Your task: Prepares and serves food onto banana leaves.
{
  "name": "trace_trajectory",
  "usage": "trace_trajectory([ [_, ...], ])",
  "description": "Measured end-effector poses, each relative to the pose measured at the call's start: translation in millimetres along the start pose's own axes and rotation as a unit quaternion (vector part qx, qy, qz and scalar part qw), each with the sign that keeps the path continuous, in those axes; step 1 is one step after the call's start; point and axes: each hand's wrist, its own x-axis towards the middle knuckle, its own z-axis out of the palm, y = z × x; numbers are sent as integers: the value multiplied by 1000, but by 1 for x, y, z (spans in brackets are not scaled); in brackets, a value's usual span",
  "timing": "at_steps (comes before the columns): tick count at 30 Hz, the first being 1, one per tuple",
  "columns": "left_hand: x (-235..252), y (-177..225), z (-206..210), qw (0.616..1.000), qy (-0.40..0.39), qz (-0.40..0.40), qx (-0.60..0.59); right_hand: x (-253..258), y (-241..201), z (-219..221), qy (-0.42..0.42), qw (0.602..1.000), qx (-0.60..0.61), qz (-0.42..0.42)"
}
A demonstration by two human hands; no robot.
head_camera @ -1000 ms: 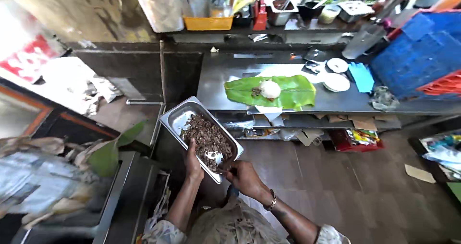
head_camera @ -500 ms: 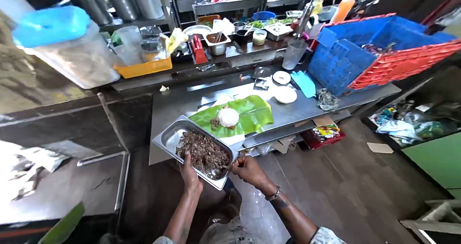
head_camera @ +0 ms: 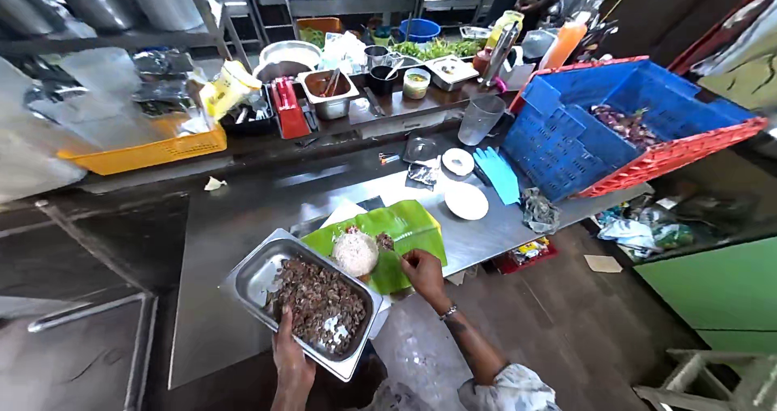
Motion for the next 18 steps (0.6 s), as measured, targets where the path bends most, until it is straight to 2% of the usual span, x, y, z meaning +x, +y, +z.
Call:
trace_trajectory([
  [4, 1, 6, -16, 1000, 27, -12, 7, 20, 18, 47, -14, 980, -195, -26],
  [6, -4, 9, -30, 999, 35, -11, 14, 13, 20, 51, 25, 971, -231, -61],
  [8, -12, 15, -43, 999, 43, -1, 17, 10, 18, 35, 94, 971, -206, -76],
  [10, -23, 20, -60, 999, 44, 19, 6, 4, 12, 12, 161, 976, -117, -89],
  [11, -29, 22, -69, 999, 42, 29, -5, -2, 2, -3, 158, 982, -55, -92],
  [13, -47, 27, -86, 998, 37, 46, -35, -28, -27, -28, 82, 989, 30, -122],
  [15, -75, 31, -106, 995, 39, 55, -68, -70, -58, -37, -36, 981, 69, -178],
  [18, -129, 35, -148, 990, 72, 66, -105, -150, -90, -4, -219, 937, 101, -253],
])
